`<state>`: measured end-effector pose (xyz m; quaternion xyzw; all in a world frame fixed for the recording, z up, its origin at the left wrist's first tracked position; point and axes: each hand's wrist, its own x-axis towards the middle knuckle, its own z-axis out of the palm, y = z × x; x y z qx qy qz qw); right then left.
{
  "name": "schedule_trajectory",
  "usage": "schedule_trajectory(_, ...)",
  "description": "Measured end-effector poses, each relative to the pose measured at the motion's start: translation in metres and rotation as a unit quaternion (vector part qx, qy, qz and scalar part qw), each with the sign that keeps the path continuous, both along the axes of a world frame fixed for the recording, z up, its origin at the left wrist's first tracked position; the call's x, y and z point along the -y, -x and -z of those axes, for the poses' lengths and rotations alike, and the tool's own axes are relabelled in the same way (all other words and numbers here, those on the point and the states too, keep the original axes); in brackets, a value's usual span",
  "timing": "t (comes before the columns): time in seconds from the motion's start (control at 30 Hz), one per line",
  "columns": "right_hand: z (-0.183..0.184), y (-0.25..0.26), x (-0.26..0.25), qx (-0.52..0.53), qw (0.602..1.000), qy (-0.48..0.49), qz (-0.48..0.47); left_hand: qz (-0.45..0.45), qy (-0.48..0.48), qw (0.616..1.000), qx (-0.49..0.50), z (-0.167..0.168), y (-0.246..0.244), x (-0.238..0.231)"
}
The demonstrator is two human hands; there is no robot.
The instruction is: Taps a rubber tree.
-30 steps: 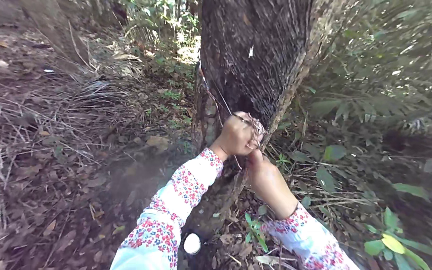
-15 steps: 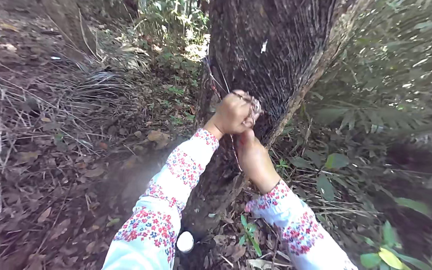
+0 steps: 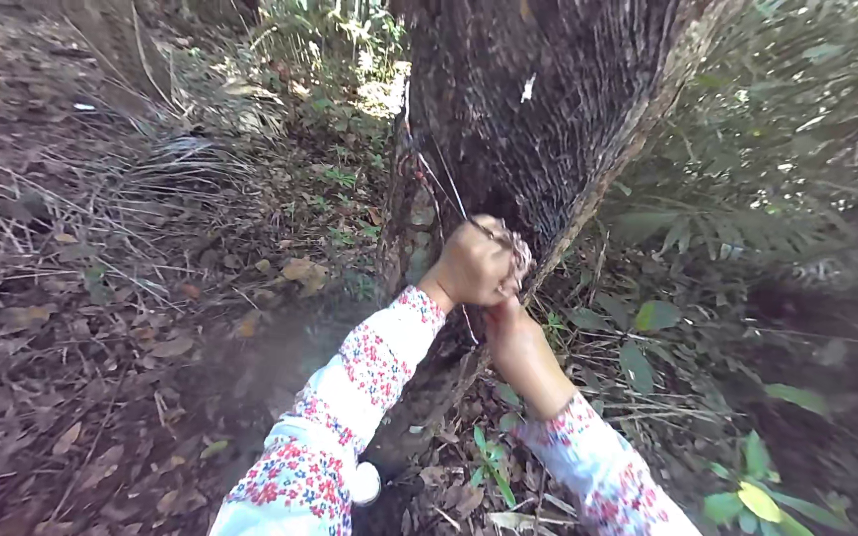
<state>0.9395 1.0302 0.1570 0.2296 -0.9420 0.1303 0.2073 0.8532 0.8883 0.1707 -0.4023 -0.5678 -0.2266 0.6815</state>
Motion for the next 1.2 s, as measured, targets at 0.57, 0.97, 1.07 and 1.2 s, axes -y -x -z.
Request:
schedule_trajectory(0.57,0.021,0.018,-0.023,-0.045,0.999,-0.006,0.008,0.008,-0.028,1.0,-0.008,0.018,0.006,-0.023)
schedule_trajectory(0.97,0.052,0.005,-0.037,-0.101,0.995,0.012,-0.007,0.02,0.02,1.0,-0.006,0.038,-0.009,-0.036)
schedule_trajectory(1.07,0.033,0.014,-0.029,-0.115,0.993,-0.004,-0.001,0.004,0.002,1.0,-0.022,0.024,0.0,-0.027)
schedule_trajectory(1.2,0.063,0.018,-0.058,-0.142,0.99,-0.007,-0.007,0.028,0.011,1.0,-0.004,0.051,-0.004,-0.052)
